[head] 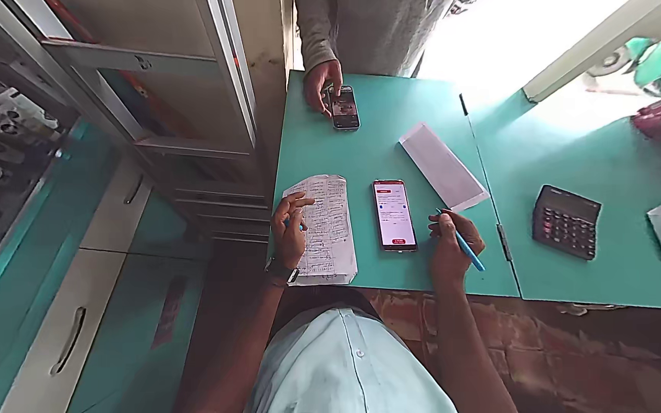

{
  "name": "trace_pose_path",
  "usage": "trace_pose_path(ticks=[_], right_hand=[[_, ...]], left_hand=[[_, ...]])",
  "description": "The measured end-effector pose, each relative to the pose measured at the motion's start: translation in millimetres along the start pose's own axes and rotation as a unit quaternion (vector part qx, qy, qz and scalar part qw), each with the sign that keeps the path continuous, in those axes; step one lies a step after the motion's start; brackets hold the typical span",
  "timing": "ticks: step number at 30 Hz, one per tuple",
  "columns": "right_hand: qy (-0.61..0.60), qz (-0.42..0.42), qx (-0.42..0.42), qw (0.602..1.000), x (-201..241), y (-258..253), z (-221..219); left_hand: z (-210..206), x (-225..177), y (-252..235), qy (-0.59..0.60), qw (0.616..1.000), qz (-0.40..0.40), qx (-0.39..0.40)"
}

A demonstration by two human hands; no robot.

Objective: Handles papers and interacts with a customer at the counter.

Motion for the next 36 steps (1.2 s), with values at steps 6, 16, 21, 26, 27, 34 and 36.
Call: trace_pose_path(ticks=[6, 16, 21, 26, 27, 34, 36], right_hand=[[0.004, 0.041, 0.048, 0.998, 16, 18, -5], [0.146, 0.247, 0.116, 0.951, 25, 43, -17], [0.171, 0.242, 0.105, 0.949, 24, 44, -17], [0.161, 0.228, 0.077, 0.957, 24, 42, -12], [0.161, 0.220, 0.072, 0.959, 24, 42, -11], [0.167, 0.197, 0.052, 0.965, 25, 40, -9], [0.172, 0.187, 0.041, 0.966, 23, 39, -7]], left_hand=[[-4, 0, -1, -0.008, 1.000, -0.005, 0.029], [-7, -2, -2, -0.035, 0.998, -0.014, 0.047], [-7, -5, -2, -0.056, 0.997, -0.010, 0.048], [-5, -4, -2, -0.041, 0.998, -0.017, 0.034], [-5, -4, -2, -0.042, 0.998, -0.017, 0.035], [-8, -3, -2, -0.061, 0.996, -0.024, 0.055], [-8, -3, -2, -0.058, 0.997, -0.022, 0.055]])
Point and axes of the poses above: each hand's wrist, its own y-axis away from the middle knuckle, its own z-axis out of the back of the hand, x = y × z, the point moved 8 cm from there along -y, towards the middle knuckle, and after that the axes turned 6 degrees about -z, right-handed, at the moved point
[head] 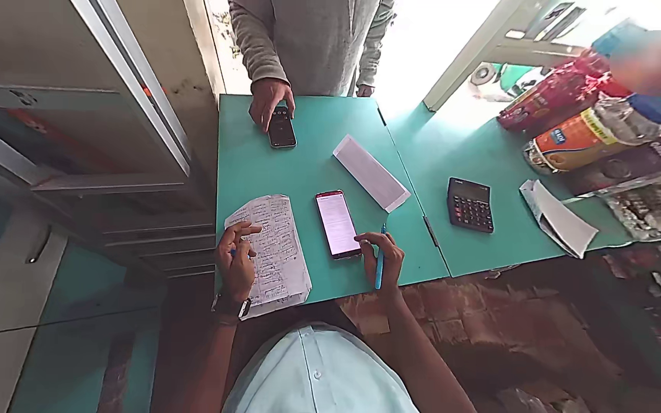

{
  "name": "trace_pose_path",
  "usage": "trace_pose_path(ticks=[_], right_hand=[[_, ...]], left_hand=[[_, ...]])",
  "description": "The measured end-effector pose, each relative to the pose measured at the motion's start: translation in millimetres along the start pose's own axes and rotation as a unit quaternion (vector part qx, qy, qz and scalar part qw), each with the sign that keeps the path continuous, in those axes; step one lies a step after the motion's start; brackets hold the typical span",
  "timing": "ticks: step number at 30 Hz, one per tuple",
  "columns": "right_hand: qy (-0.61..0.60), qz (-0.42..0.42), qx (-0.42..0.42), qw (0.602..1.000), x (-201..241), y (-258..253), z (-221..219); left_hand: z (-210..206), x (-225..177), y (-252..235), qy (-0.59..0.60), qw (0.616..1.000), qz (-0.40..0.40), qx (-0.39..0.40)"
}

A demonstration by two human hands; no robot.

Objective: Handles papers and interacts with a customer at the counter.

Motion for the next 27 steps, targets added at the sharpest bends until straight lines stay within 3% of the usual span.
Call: trace_pose_path(ticks=[27], right_hand=[[-0.016, -0.029, -0.011, 0.999, -4.2, -2.0, 1.1]], left_hand=[[2.2, 1.2, -0.5, 0.003, 1.000, 0.010, 0.000]])
Point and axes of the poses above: each hand's wrist, its own y-axis away from the middle knuckle, its own z-axis out of the back of the hand, x = y × z, the point moved 8 cm from there along -y, towards the middle knuckle, and after that the axes turned 6 degrees about -z, right-handed, at the moved point
